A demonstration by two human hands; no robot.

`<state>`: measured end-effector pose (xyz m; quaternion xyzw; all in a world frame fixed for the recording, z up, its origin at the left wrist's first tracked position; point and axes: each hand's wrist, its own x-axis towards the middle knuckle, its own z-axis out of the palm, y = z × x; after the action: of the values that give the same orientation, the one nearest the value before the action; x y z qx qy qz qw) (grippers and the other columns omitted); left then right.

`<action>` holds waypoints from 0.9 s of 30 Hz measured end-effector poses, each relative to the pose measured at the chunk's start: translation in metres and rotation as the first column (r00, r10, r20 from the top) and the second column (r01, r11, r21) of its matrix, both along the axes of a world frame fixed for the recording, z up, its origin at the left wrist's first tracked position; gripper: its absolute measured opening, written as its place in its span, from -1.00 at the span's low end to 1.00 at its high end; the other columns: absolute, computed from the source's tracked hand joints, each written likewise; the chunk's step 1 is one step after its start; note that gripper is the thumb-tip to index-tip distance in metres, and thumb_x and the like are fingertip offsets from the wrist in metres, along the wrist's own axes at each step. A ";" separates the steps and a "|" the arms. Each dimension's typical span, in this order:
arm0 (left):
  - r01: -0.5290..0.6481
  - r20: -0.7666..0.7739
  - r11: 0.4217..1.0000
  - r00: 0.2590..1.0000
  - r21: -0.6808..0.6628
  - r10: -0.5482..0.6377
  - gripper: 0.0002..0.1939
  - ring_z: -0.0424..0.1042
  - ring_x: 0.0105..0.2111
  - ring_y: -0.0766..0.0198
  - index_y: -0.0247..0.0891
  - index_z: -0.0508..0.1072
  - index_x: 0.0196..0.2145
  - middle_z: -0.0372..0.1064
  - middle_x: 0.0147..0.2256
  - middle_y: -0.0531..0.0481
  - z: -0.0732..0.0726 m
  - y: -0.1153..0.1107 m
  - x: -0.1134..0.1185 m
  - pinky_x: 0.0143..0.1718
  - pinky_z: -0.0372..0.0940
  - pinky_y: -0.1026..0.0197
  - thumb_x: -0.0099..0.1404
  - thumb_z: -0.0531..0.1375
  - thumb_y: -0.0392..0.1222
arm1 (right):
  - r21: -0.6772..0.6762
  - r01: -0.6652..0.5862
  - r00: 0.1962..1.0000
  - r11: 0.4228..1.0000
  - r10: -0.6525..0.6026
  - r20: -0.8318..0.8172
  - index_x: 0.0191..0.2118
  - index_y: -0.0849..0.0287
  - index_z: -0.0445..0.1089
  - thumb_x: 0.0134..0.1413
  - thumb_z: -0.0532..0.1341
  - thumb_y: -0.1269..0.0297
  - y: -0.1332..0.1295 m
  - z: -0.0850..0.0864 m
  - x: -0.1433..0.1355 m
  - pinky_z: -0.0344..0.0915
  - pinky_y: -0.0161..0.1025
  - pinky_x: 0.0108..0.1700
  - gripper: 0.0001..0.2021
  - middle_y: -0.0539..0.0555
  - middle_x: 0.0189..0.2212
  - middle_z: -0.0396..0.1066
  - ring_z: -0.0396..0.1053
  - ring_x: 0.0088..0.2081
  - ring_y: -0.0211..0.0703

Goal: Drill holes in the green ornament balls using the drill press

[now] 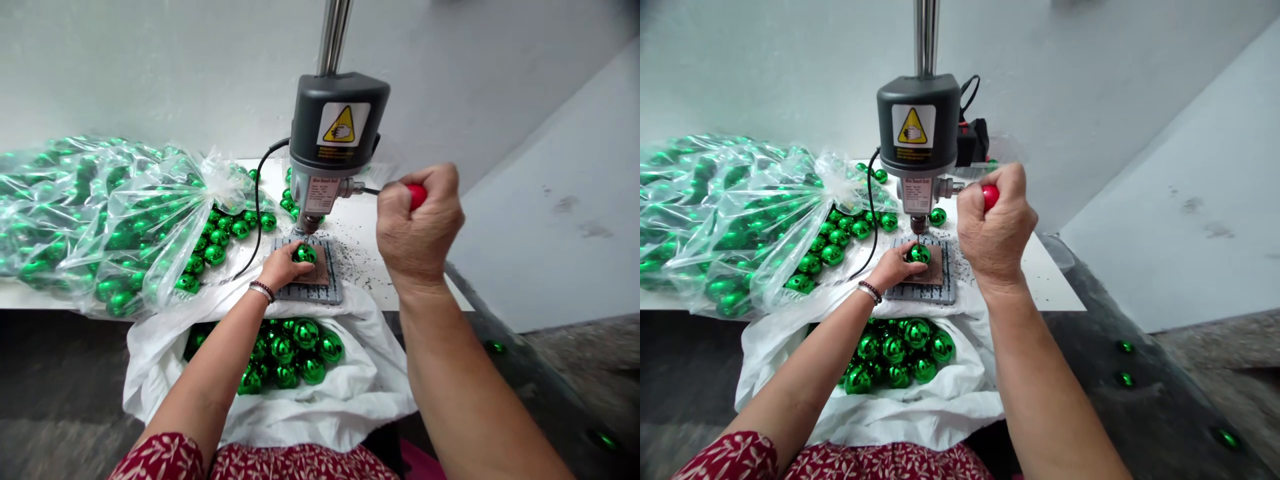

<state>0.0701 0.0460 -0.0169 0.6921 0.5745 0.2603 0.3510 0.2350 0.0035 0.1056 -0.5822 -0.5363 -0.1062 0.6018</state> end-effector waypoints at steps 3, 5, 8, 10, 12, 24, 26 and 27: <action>0.006 0.003 1.000 1.000 0.007 -0.006 -0.25 0.48 -0.19 0.09 -0.17 0.41 0.22 0.55 -0.17 -0.04 -0.002 0.000 0.000 -0.07 0.35 0.10 0.07 0.39 -0.04 | 0.060 0.029 1.000 0.998 -0.030 0.009 -0.35 0.10 0.15 0.13 0.05 0.18 -0.002 -0.007 -0.002 0.24 -0.28 -0.30 -0.87 -0.03 -0.48 0.22 0.18 -0.44 -0.31; 0.010 0.008 1.000 1.000 0.005 -0.010 -0.24 0.48 -0.20 0.08 -0.17 0.40 0.24 0.55 -0.19 -0.04 -0.002 0.000 -0.001 -0.09 0.36 0.10 0.07 0.39 -0.04 | 0.092 0.042 0.999 0.995 -0.043 0.003 -0.36 0.10 0.15 0.12 0.05 0.17 -0.003 -0.011 -0.004 0.23 -0.29 -0.32 -0.87 -0.03 -0.48 0.23 0.19 -0.44 -0.32; 0.010 0.014 1.000 1.000 0.001 -0.010 -0.25 0.48 -0.20 0.07 -0.19 0.41 0.23 0.55 -0.19 -0.05 -0.002 0.000 -0.001 -0.09 0.35 0.10 0.07 0.39 -0.04 | 0.126 0.030 0.999 0.992 -0.025 -0.036 -0.36 0.12 0.16 0.08 0.06 0.17 -0.003 -0.017 -0.007 0.22 -0.29 -0.33 -0.86 -0.03 -0.49 0.24 0.22 -0.44 -0.33; 0.008 0.014 1.000 1.000 0.000 -0.008 -0.24 0.47 -0.18 0.07 -0.21 0.40 0.23 0.55 -0.18 -0.07 -0.001 0.000 -0.001 -0.08 0.35 0.10 0.07 0.39 -0.04 | 0.147 0.025 0.997 0.989 -0.014 -0.070 -0.36 0.12 0.17 0.07 0.06 0.17 -0.002 -0.021 -0.008 0.22 -0.29 -0.33 -0.86 -0.02 -0.49 0.25 0.23 -0.44 -0.33; 0.010 0.010 1.000 1.000 0.001 -0.010 -0.23 0.47 -0.18 0.07 -0.22 0.39 0.24 0.54 -0.18 -0.08 -0.002 0.000 -0.001 -0.08 0.35 0.10 0.07 0.39 -0.03 | 0.160 0.026 0.996 0.987 -0.011 -0.090 -0.36 0.12 0.18 0.06 0.07 0.17 -0.001 -0.024 -0.009 0.22 -0.29 -0.34 -0.86 -0.02 -0.48 0.25 0.24 -0.44 -0.33; 0.024 0.029 1.000 0.999 0.020 -0.025 -0.35 0.47 -0.21 0.12 -0.19 0.46 0.14 0.54 -0.22 -0.03 -0.002 -0.001 0.000 -0.11 0.34 0.14 0.08 0.37 -0.06 | 0.214 -0.031 0.990 0.976 0.059 -0.126 -0.35 0.16 0.20 0.09 0.11 0.14 -0.002 -0.039 -0.008 0.24 -0.32 -0.35 -0.82 -0.01 -0.48 0.27 0.25 -0.45 -0.33; 0.022 0.042 0.999 0.999 0.024 -0.023 -0.40 0.47 -0.21 0.12 -0.20 0.49 0.10 0.54 -0.22 -0.02 0.001 -0.004 0.000 -0.10 0.34 0.13 0.08 0.37 -0.07 | 0.186 -0.052 0.989 0.981 0.076 -0.124 -0.34 0.18 0.21 0.11 0.10 0.14 0.006 -0.013 -0.006 0.22 -0.32 -0.35 -0.81 -0.02 -0.46 0.27 0.21 -0.45 -0.36; 0.030 0.060 0.999 0.998 0.027 -0.032 -0.42 0.47 -0.21 0.13 -0.21 0.50 0.07 0.54 -0.22 -0.01 0.002 -0.006 -0.002 -0.09 0.34 0.14 0.07 0.37 -0.09 | 0.143 -0.092 0.987 0.985 0.109 -0.115 -0.35 0.18 0.19 0.13 0.08 0.15 0.010 0.002 -0.005 0.17 -0.34 -0.40 -0.81 -0.04 -0.48 0.24 0.15 -0.48 -0.38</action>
<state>0.0681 0.0405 -0.0144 0.6972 0.5494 0.2833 0.3630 0.2300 0.0140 0.1074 -0.5171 -0.5186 -0.0764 0.6767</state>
